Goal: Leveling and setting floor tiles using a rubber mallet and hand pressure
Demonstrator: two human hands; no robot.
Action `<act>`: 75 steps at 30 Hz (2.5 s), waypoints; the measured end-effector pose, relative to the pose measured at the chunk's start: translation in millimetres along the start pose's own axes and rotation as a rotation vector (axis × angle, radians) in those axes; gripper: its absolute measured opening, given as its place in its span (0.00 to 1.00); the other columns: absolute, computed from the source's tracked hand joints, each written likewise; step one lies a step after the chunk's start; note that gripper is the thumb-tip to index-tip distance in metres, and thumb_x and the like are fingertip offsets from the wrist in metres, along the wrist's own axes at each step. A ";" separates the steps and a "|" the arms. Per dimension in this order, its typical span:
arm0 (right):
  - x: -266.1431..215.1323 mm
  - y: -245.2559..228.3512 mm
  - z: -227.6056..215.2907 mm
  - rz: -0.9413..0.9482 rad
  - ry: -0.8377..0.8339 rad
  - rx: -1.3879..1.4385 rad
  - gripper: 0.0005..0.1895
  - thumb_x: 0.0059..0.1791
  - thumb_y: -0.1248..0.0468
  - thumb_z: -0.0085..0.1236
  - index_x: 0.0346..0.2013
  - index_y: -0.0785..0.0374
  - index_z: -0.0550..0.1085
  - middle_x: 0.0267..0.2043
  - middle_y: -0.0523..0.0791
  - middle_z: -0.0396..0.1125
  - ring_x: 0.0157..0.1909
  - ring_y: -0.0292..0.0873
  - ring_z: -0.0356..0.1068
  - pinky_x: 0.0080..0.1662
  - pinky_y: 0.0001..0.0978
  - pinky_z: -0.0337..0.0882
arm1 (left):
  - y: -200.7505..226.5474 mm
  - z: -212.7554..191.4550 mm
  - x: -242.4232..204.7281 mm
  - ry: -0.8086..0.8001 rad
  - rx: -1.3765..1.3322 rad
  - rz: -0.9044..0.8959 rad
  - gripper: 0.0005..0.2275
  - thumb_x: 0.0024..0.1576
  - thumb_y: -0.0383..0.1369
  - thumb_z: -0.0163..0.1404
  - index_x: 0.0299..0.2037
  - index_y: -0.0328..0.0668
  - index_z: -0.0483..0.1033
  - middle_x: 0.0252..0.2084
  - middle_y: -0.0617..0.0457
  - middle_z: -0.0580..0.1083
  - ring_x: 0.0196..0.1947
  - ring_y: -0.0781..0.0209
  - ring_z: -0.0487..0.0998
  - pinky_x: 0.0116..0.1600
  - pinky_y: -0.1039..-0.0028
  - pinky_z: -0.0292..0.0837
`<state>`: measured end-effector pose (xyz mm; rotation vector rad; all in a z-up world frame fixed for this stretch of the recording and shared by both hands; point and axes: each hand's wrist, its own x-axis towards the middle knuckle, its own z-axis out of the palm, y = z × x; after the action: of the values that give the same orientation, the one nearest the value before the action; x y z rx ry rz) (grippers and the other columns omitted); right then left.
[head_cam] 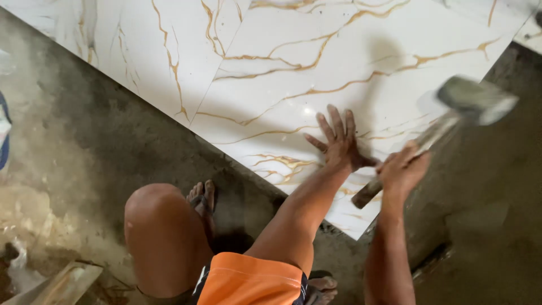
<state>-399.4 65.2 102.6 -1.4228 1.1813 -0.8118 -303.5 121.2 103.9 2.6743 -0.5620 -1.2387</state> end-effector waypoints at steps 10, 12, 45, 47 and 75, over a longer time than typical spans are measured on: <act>28.4 66.9 -16.2 0.102 -0.317 -0.336 0.17 0.57 0.56 0.36 0.36 0.68 0.61 0.17 0.52 0.62 0.13 0.45 0.64 0.17 0.31 0.64 | 5.8 16.2 8.6 0.059 0.031 -0.067 0.50 0.45 0.48 0.57 0.69 0.53 0.26 0.71 0.47 0.23 0.67 0.34 0.17 0.53 0.18 0.21; 30.3 71.5 -20.3 0.101 -0.382 -0.326 0.17 0.58 0.56 0.37 0.35 0.69 0.62 0.17 0.52 0.61 0.13 0.45 0.63 0.16 0.31 0.65 | 7.6 17.7 11.9 0.076 0.025 -0.078 0.48 0.48 0.45 0.56 0.69 0.56 0.26 0.71 0.49 0.23 0.68 0.35 0.18 0.54 0.19 0.22; 3.1 46.6 -45.0 0.071 -0.310 -0.693 0.24 0.51 0.44 0.46 0.31 0.64 0.68 0.26 0.59 0.64 0.36 0.66 0.67 0.35 0.56 0.66 | 39.5 -23.2 -26.7 0.075 -0.058 -0.150 0.57 0.38 0.50 0.63 0.69 0.50 0.26 0.70 0.48 0.21 0.68 0.37 0.17 0.53 0.18 0.29; -7.2 32.2 -42.8 0.100 -0.295 -0.709 0.25 0.53 0.44 0.41 0.32 0.65 0.67 0.26 0.59 0.64 0.35 0.66 0.68 0.35 0.54 0.67 | 36.9 1.3 -17.3 0.276 0.219 -0.260 0.40 0.54 0.40 0.49 0.69 0.59 0.29 0.72 0.51 0.26 0.69 0.38 0.21 0.56 0.19 0.30; -4.9 -78.8 -62.2 0.973 -0.383 0.662 0.18 0.53 0.60 0.46 0.17 0.52 0.60 0.09 0.32 0.51 0.10 0.29 0.49 0.17 0.20 0.57 | 12.5 -16.0 -36.4 0.013 -0.080 -0.078 0.66 0.25 0.57 0.58 0.67 0.51 0.18 0.68 0.50 0.13 0.67 0.43 0.10 0.54 0.23 0.20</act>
<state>-440.7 46.9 192.4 -0.3276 0.9943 -0.1703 -316.2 123.5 143.5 2.6588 -0.4018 -1.2352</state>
